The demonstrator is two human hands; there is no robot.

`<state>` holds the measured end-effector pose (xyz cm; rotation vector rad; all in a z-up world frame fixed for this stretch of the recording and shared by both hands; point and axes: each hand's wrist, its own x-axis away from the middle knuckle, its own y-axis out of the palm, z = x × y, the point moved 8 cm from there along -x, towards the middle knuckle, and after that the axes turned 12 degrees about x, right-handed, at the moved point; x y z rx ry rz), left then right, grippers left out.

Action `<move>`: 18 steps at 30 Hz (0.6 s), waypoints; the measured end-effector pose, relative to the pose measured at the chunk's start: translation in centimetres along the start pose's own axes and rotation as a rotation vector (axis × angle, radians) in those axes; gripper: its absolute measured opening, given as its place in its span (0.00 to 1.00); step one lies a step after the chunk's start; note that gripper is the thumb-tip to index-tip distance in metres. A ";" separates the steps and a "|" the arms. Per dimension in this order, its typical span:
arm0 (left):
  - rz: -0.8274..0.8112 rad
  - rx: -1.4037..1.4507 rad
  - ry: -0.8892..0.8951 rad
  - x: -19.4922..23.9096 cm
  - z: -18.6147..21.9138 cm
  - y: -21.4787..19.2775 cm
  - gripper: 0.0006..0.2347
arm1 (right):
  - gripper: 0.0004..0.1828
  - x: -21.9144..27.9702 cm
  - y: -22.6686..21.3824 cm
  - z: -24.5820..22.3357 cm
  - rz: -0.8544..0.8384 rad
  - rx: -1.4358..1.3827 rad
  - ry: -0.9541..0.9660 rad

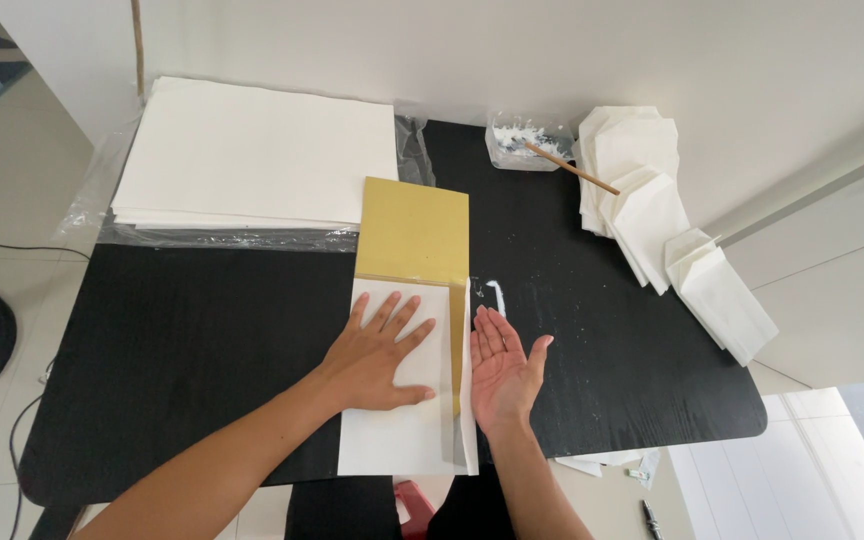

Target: Applying glue to paper edges and folding them over a template to assemble paper bags.

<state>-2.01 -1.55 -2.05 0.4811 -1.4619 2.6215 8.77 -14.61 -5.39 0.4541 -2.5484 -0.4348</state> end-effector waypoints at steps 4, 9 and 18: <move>-0.009 0.005 -0.008 0.0 0.1 0.2 0.42 | 0.53 0.3 0.1 -0.2 0.005 0.008 0.001; -0.014 -0.016 0.001 0.0 0.1 0.2 0.42 | 0.53 0.5 0.4 -0.4 0.010 0.020 0.000; -0.004 -0.011 0.024 -0.1 0.1 0.2 0.42 | 0.52 0.4 0.7 -0.4 -0.033 0.100 -0.065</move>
